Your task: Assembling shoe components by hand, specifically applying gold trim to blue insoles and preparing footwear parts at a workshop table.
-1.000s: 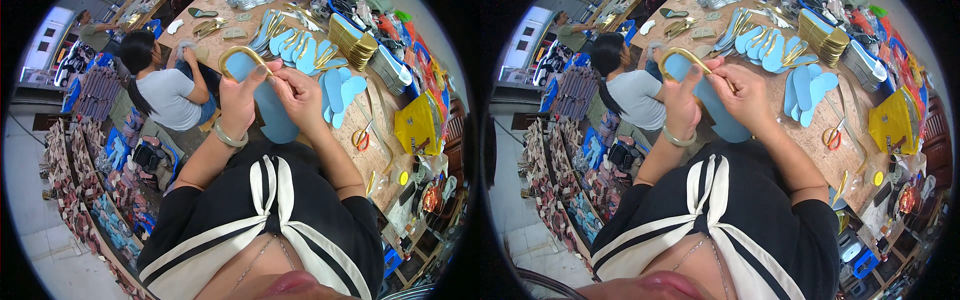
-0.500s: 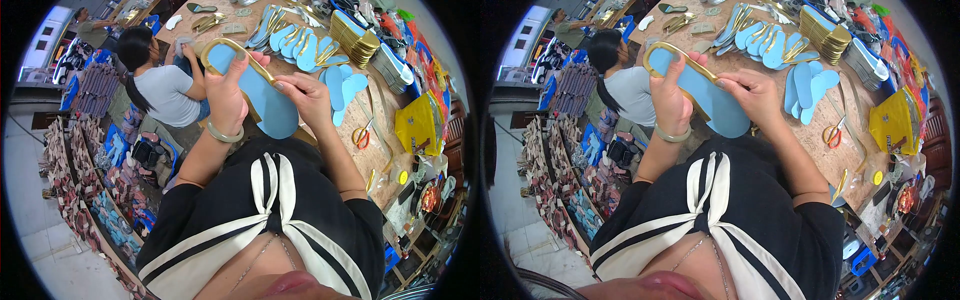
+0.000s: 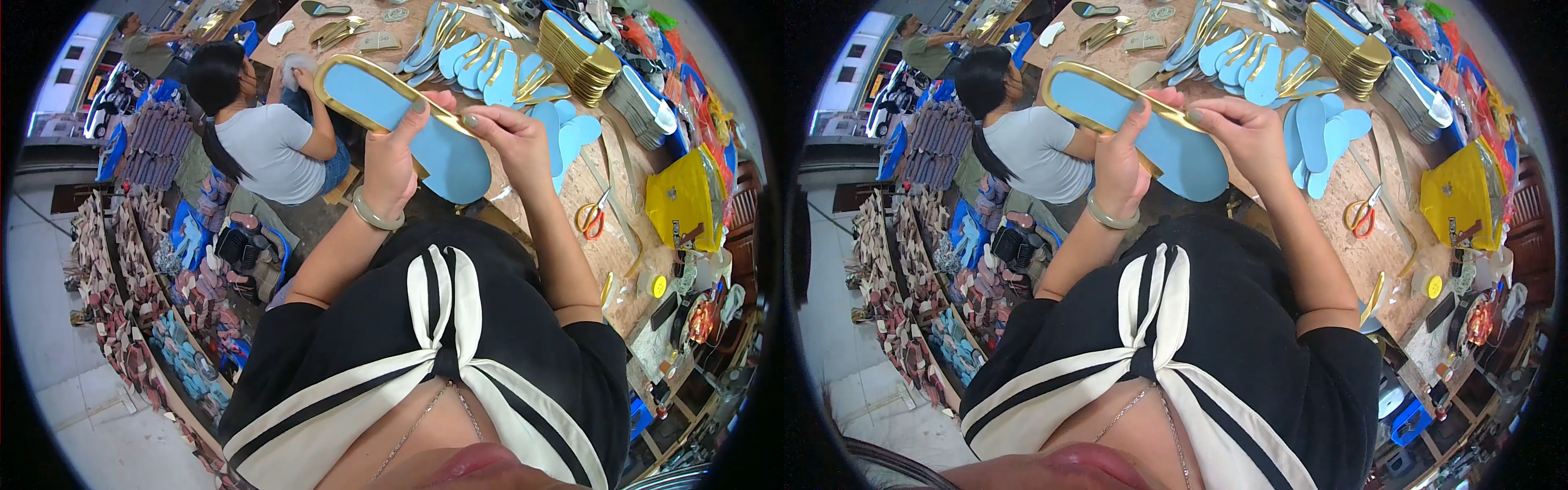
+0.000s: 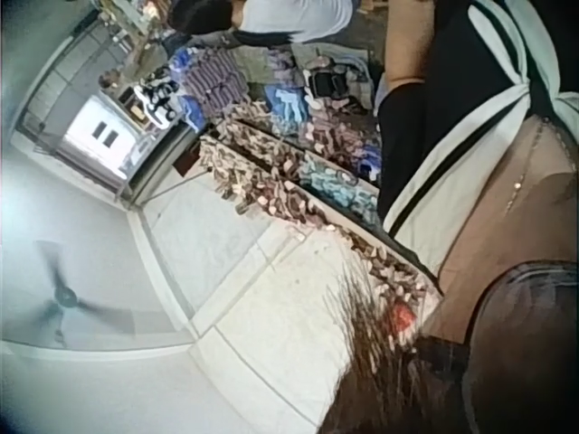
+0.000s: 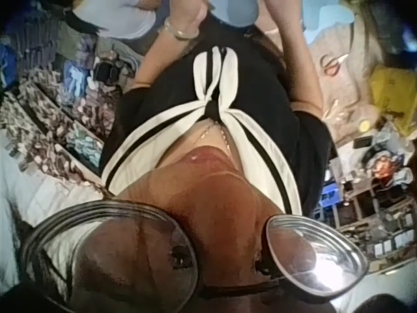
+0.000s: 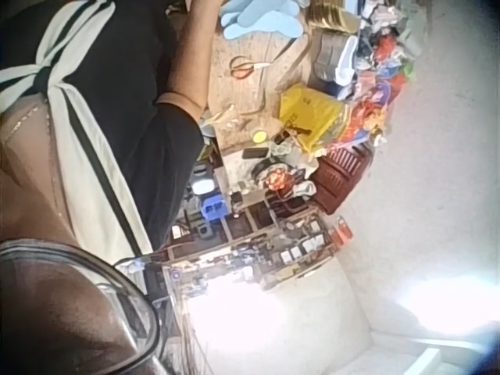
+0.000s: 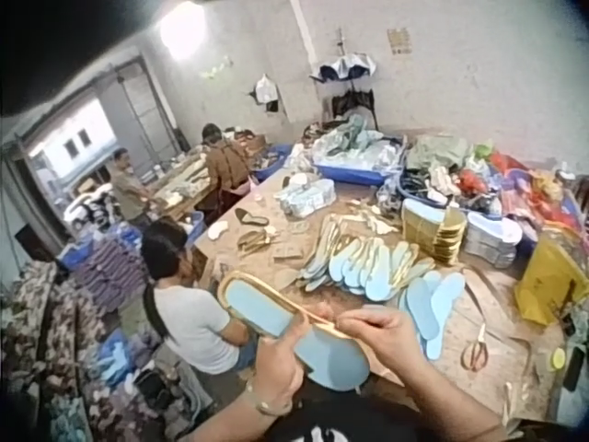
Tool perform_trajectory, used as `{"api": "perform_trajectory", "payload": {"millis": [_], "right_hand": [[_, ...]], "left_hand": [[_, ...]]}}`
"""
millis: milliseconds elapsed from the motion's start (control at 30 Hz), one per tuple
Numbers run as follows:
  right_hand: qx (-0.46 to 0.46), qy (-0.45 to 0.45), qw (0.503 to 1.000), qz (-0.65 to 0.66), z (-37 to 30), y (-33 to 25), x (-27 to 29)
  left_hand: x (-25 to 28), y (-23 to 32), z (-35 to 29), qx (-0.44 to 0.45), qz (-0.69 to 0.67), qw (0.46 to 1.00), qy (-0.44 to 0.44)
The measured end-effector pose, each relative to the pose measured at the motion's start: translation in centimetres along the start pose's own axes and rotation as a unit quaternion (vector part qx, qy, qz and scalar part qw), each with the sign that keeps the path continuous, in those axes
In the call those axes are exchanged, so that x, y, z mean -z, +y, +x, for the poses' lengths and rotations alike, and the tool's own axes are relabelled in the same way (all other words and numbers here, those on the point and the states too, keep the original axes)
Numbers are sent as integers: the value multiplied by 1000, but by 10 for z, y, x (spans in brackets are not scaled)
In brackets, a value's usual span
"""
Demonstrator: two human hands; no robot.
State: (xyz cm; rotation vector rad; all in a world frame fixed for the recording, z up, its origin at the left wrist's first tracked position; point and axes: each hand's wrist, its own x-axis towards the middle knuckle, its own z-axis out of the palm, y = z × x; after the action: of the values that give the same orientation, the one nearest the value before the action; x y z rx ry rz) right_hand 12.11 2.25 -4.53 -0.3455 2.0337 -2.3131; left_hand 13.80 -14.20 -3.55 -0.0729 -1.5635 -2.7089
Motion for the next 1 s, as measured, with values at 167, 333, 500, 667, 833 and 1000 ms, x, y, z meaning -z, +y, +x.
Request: {"api": "perform_trajectory", "payload": {"millis": [167,333,500,667,833,1000], "right_hand": [[35,26,998,-52,-12,3,-4],[57,58,994,-69,-20,6,-8],[44,44,990,-129,-20,16,-2],[-113,22,982,-152,-18,13,-2],[-102,5,991,-88,-11,18,4],[-57,17,998,35,-19,35,14]], "left_hand": [[-7,8,-2,-24,-49,998,27],[-11,8,-8,-24,-59,997,30],[-11,-2,-11,-21,-38,998,46],[-2,-24,-9,-17,41,999,14],[5,-30,5,-52,156,986,-20],[20,-25,8,83,82,969,-220]]}}
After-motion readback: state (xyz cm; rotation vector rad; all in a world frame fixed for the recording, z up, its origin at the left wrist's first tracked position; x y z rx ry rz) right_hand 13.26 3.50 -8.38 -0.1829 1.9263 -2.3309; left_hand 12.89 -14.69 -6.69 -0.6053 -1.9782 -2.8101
